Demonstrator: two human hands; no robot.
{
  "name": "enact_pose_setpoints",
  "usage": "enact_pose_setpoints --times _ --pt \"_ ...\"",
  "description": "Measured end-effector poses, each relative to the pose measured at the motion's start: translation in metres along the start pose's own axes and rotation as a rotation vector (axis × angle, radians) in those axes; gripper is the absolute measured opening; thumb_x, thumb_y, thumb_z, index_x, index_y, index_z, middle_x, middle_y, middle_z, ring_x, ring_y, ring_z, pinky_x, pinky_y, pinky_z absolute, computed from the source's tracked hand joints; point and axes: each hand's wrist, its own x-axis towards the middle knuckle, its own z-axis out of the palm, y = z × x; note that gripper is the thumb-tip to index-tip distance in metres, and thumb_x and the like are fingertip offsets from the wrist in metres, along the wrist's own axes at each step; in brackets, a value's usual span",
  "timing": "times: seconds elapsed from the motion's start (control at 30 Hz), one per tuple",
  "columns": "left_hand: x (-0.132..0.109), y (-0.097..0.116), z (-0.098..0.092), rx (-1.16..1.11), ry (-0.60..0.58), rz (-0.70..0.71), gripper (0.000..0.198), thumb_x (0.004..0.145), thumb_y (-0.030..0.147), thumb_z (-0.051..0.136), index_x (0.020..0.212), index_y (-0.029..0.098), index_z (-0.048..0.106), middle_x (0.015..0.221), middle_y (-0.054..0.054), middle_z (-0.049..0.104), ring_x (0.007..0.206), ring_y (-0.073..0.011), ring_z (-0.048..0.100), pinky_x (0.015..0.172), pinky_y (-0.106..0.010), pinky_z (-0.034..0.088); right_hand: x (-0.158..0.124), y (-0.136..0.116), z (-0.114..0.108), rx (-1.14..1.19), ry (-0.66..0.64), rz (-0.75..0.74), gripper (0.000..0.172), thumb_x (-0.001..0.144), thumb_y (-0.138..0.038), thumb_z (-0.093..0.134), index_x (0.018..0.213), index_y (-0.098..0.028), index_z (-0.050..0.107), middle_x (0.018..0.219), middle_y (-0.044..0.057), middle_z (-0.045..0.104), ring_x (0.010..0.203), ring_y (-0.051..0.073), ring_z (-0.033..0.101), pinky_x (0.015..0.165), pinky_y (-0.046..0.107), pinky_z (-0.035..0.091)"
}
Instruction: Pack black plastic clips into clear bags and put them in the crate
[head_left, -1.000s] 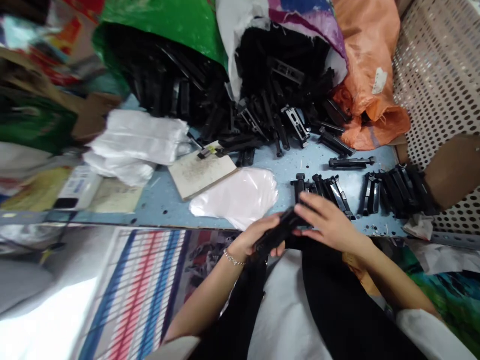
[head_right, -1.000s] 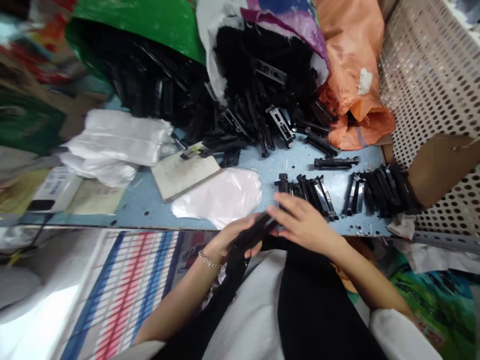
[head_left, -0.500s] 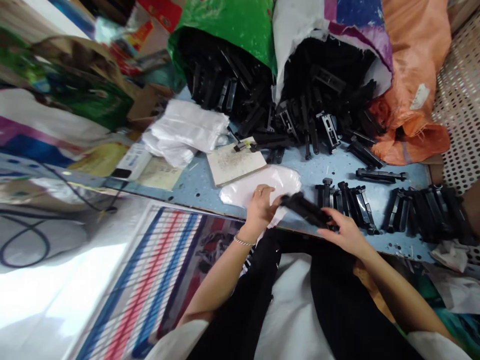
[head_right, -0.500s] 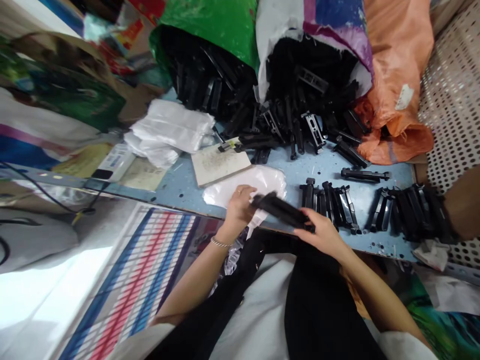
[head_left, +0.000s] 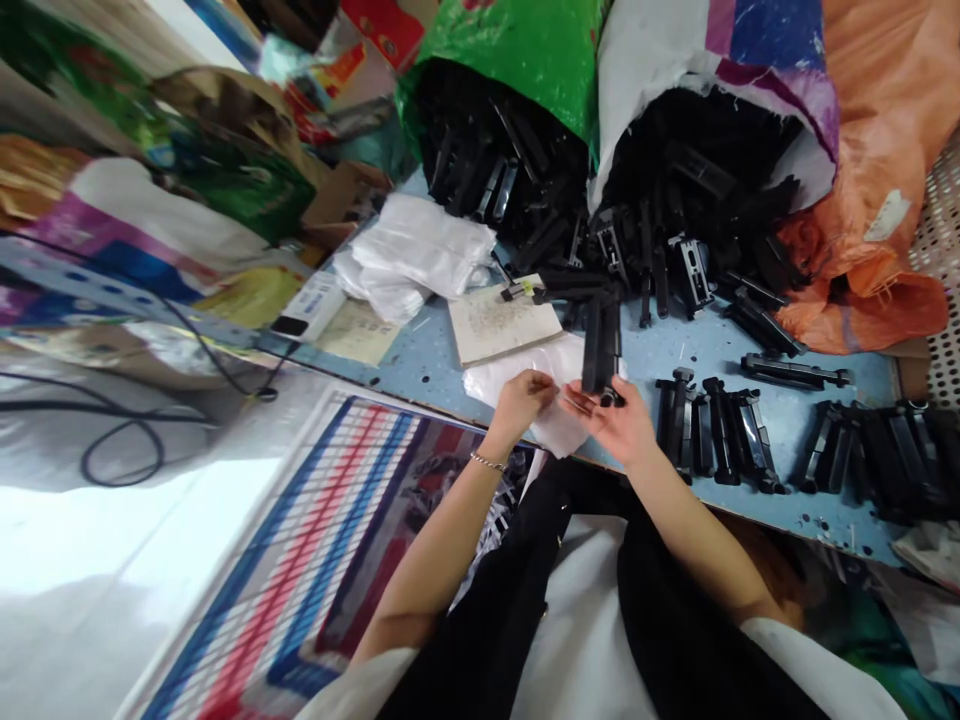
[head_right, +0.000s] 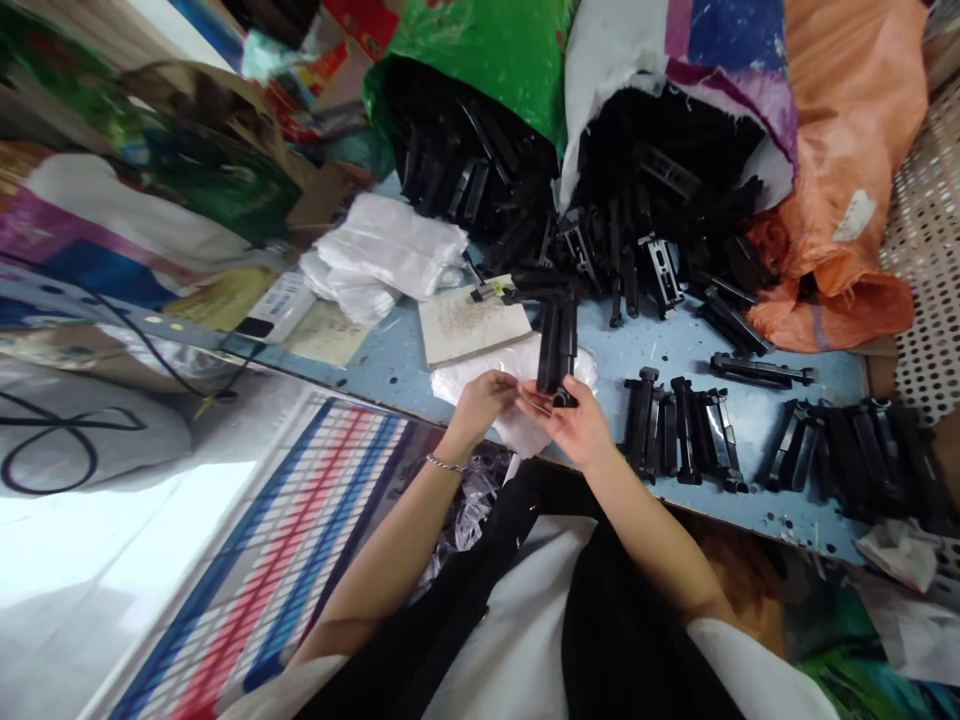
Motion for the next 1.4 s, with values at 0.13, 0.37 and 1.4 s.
enact_pose_setpoints --times 0.13,0.37,1.4 --pt "-0.009 0.008 -0.016 0.36 0.074 0.383 0.019 0.082 0.013 0.045 0.083 0.015 0.063 0.098 -0.011 0.069 0.096 -0.0232 0.064 0.09 -0.04 0.051 0.027 0.013 0.003 -0.153 0.223 -0.214 0.036 0.069 -0.043 0.077 0.09 -0.016 0.064 0.087 0.005 0.07 0.083 0.017 0.065 0.078 0.03 0.054" --pt "-0.011 0.012 -0.033 0.566 0.038 0.571 0.045 0.084 0.006 0.041 0.124 0.013 0.062 0.133 -0.013 0.058 0.125 -0.0232 0.056 0.108 -0.042 0.048 -0.048 -0.001 -0.031 -0.153 -0.131 0.254 0.044 0.079 -0.054 0.063 0.095 -0.013 0.065 0.081 0.007 0.069 0.055 0.014 0.056 0.064 0.033 0.051" --pt "-0.094 0.025 0.026 0.625 -0.22 1.057 0.069 0.091 -0.002 0.031 0.158 0.011 0.019 0.149 -0.02 0.044 0.14 -0.0242 0.043 0.107 -0.04 0.049 -0.052 0.03 -0.034 -0.934 0.322 -0.297 0.032 0.082 -0.047 0.062 0.088 -0.015 0.06 0.066 -0.001 0.057 0.055 0.013 0.05 0.059 0.028 0.047"
